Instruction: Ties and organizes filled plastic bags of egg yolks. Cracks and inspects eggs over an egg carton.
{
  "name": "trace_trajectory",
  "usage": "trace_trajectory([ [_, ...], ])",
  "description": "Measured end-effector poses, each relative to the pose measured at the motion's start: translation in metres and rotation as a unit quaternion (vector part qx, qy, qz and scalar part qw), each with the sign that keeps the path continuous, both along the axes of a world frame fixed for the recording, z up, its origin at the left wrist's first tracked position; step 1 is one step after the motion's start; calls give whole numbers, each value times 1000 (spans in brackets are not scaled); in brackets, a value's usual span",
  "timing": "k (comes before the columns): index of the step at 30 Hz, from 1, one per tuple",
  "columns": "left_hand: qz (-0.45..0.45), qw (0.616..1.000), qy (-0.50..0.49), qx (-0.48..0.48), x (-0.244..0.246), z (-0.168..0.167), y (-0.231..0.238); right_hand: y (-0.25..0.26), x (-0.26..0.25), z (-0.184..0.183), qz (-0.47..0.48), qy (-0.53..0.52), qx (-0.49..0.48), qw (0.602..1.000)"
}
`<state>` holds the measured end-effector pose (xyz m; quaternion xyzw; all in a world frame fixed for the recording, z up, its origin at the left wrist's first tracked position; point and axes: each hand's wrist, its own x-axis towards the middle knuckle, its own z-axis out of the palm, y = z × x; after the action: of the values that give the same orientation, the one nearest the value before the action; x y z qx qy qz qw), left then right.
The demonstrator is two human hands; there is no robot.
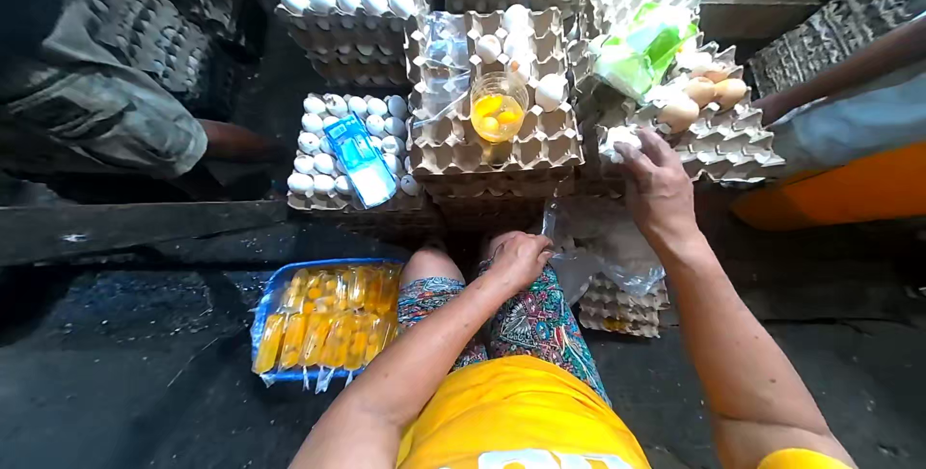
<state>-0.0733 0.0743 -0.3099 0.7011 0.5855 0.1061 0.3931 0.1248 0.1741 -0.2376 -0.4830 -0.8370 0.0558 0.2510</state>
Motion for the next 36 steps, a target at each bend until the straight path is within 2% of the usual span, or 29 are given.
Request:
trace_trajectory([
  [4, 7, 1000, -15, 9, -12, 18, -3, 27, -19, -3, 6, -16, -13, 1000],
  [6, 43, 990, -50, 126, -24, 22, -9, 31, -21, -1, 3, -8, -23, 1000],
  [9, 116, 915, -78, 379, -48, 25, -6, 33, -19, 3, 9, -14, -26, 1000],
  [12, 193, 860, -58, 469, -86, 49, 7, 36, -18, -3, 10, -40, -5, 999],
  [14, 257, 857, -11, 447, -116, 64, 19, 39, -16, -8, 13, -50, 28, 998],
  [17, 353, 884, 47, 304, -149, 81, 36, 39, -12, -11, 11, -35, 59, 998],
  [19, 368, 898, 63, 235, -162, 83, 47, 33, -11, -5, 10, -14, 37, 999],
  [22, 357, 895, 51, 264, -169, 71, 61, 29, -2, 5, 16, 32, -31, 999],
  [25, 373, 888, -5, 268, -167, 77, 66, 30, 7, 11, 21, 68, -98, 993],
  [27, 380, 887, -53, 258, -165, 87, 64, 30, 10, 15, 15, 50, -114, 992],
  [33, 392, 863, -222, 229, -168, 109, 47, 20, 5, 26, -27, -63, -60, 996],
  [36, 423, 832, -307, 186, -164, 127, 29, 15, 8, 27, -55, -73, -23, 996],
])
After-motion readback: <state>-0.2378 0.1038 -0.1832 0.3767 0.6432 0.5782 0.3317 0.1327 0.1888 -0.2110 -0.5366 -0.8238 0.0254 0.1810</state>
